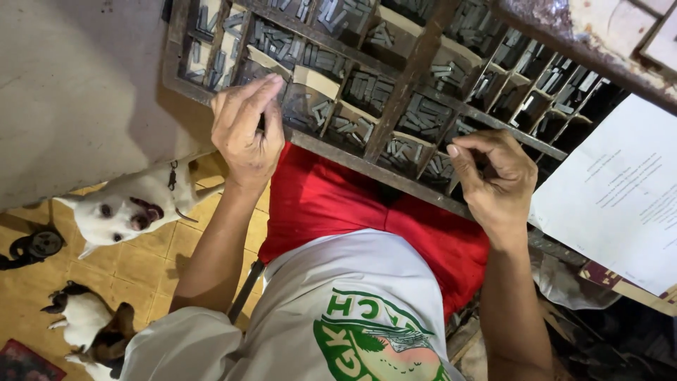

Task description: Manually selecting, arranging, and organizing metal type characters from a type case into a composing frame, following a reference document.

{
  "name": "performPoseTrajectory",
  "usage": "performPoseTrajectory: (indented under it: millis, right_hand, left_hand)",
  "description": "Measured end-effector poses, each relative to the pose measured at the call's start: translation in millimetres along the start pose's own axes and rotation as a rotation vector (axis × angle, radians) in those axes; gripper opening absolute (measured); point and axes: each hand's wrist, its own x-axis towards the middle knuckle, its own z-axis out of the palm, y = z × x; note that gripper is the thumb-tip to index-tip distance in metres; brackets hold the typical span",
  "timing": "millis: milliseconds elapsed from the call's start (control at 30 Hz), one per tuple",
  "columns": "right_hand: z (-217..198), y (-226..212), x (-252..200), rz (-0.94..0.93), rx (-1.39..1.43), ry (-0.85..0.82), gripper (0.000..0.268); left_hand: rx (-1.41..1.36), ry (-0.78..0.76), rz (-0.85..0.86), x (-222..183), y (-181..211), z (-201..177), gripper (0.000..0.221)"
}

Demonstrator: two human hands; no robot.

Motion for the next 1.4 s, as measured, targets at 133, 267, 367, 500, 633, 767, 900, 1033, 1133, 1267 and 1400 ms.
performPoseTrajectory:
  millis: [133,267,367,500,633,767,900,1033,1133,1267,1400]
  right_hand:
    - [-2,-4,1,0.0,-0.05,-0.02,0.008]
    - [-1,-1,0,0.013,-0.029,-0.011,0.008]
    - [-2,0,1,0.005,-0.073,-0.034,0.01]
    - [6,15,-7,-0.052,-0.107,-0.061,0.016]
    - [20,17,-12,-0.154,-0.263,-0.029,0.016]
    - [38,-10,7,-0.253,-0.506,-0.056,0.01]
    - [35,-1,6,-0.341,-0.609,-0.085,0.013]
    - [38,13,0,-0.454,-0.635,-0.065,0.011]
    - [37,16,-1,-0.462,-0.618,-0.053,0.014]
    - [39,17,-1,-0.486,-0.647,-0.045,0.016]
    - [36,27,-8,-0.481,-0.659,-0.049,0.013]
  left_hand:
    - [0.015,0.018,0.014,1,0,1,0.024]
    - [0.017,0.022,0.001,-3,-2,1,0.025]
    - [0.016,0.02,0.016,1,-1,2,0.022]
    - [0.006,0.04,0.045,2,-4,3,0.019]
    - [-0.001,0.033,0.036,-2,-6,4,0.017]
    - [0.015,0.012,0.027,-6,-10,3,0.016]
    - [-0.004,0.016,0.022,-1,-4,1,0.016]
    - [-0.014,0.021,0.037,5,-4,1,0.018]
    - [-0.023,0.032,0.036,6,-3,1,0.018]
    - [-0.017,0.028,0.013,4,-2,1,0.018]
    - [-0.019,0.047,0.023,6,-1,4,0.017]
